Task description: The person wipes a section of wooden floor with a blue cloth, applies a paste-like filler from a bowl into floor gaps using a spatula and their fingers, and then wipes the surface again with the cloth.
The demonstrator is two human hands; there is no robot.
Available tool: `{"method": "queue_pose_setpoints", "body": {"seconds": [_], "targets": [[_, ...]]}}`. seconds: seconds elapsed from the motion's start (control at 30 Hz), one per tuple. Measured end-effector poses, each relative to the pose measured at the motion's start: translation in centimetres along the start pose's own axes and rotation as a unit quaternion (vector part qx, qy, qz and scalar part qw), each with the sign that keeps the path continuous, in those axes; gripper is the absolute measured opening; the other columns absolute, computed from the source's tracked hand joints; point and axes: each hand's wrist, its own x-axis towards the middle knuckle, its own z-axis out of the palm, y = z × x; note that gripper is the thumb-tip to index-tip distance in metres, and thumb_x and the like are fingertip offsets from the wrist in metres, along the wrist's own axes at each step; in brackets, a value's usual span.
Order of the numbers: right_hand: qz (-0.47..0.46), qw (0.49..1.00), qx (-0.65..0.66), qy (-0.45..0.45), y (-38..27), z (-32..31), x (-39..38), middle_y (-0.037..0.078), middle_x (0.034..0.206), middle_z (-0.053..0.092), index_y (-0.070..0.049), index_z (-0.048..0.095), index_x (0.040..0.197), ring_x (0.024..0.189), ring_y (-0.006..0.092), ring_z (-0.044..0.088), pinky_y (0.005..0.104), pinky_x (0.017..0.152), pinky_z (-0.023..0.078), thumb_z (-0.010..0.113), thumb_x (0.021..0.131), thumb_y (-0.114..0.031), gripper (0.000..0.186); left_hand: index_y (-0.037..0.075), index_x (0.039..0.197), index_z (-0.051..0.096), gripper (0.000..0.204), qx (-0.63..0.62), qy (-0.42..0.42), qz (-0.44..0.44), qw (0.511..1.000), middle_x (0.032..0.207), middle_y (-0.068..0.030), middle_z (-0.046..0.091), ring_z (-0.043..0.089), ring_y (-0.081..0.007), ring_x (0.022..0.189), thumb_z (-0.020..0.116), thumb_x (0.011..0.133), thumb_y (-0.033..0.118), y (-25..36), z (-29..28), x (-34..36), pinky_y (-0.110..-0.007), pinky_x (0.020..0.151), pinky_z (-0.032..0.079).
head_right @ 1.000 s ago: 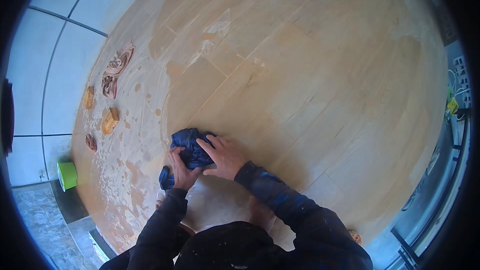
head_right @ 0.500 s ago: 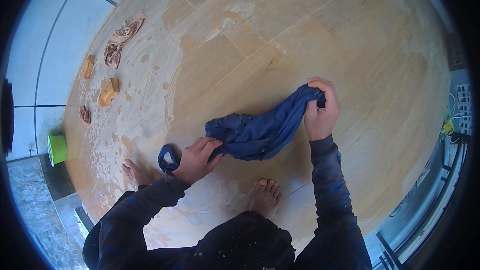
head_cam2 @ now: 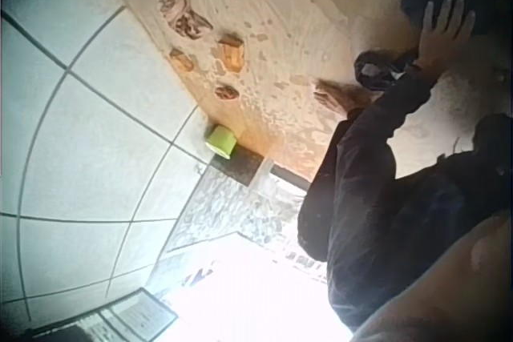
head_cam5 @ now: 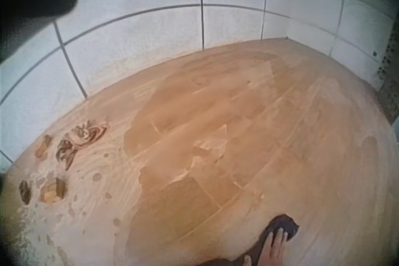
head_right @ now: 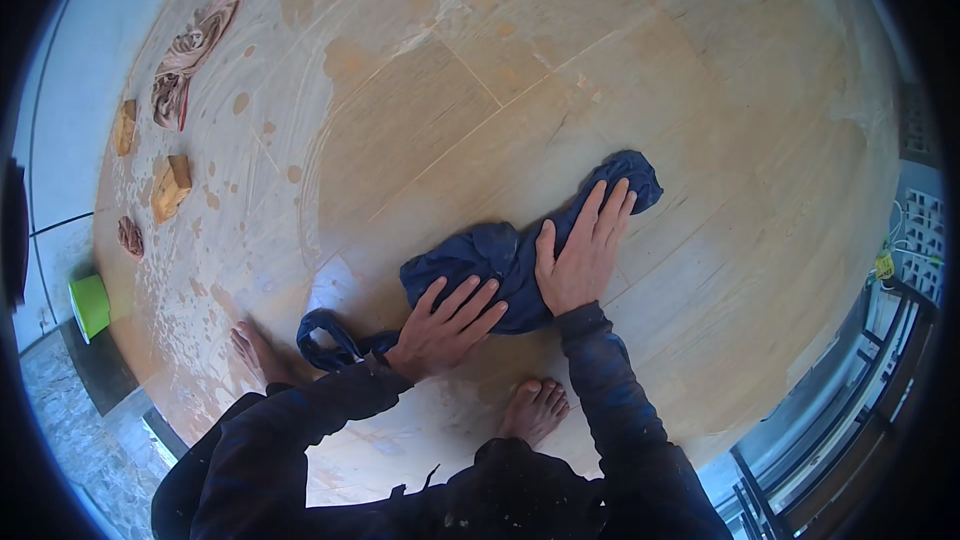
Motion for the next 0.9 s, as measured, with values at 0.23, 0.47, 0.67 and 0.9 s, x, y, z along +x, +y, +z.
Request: {"method": "queue_pose_setpoints", "body": {"seconds": [0.23, 0.47, 0.67, 0.9], "targets": [[-0.013, 0.999, -0.034, -0.025, 0.4, -0.1, 1.0, 0.035, 0.171, 0.018, 0.008, 0.029, 0.163, 0.158, 0.0569, 0.015, 0.0611, 0.127, 0.023, 0.058, 0.098, -0.026, 0.079, 0.024, 0.149, 0.061, 0.053, -0.068, 0.028, -0.045, 0.996, 0.159, -0.0035, 0.056, 0.047, -0.022, 0.149, 0.067, 0.098, 0.035, 0.7, 1.0, 0.6, -0.051, 0.127, 0.022], [0.04, 0.985, 0.166, 0.002, 2.4, -2.6, -0.5, 0.027, 0.171, 0.028, 0.003, 0.033, 0.164, 0.16, 0.0446, 0.023, 0.0563, 0.128, 0.024, 0.063, 0.102, -0.026, 0.074, 0.023, 0.146, 0.062, 0.056, -0.121, 0.016, 0.001, 0.993, 0.159, -0.0083, 0.053, 0.046, -0.0255, 0.148, 0.075, 0.092, 0.03, 0.0, -0.2, 0.0, -0.051, 0.123, 0.026], [0.383, 0.904, -0.04, 0.184, 14.2, -8.8, -26.5, 0.018, 0.156, 0.053, 0.0, 0.042, 0.156, 0.145, 0.0319, 0.049, 0.0472, 0.121, 0.038, 0.054, 0.106, -0.025, 0.057, 0.017, 0.132, 0.064, 0.048, -0.124, -0.029, 0.054, 0.99, 0.133, -0.0081, 0.058, 0.055, -0.0307, 0.125, 0.08, 0.087, 0.027, -6.0, -5.3, -9.8, -0.05, 0.103, 0.042], [0.355, 0.905, -0.203, -0.116, -6.4, 1.0, -29.0, 0.027, 0.151, 0.057, 0.002, 0.045, 0.145, 0.143, 0.0421, 0.052, 0.0515, 0.114, 0.045, 0.034, 0.115, -0.025, 0.042, 0.007, 0.121, 0.064, 0.031, -0.131, -0.215, -0.095, 0.963, 0.111, -0.0127, 0.057, 0.057, -0.0333, 0.107, 0.069, 0.091, 0.013, -4.2, -7.0, -14.1, -0.046, 0.091, 0.047]]}}
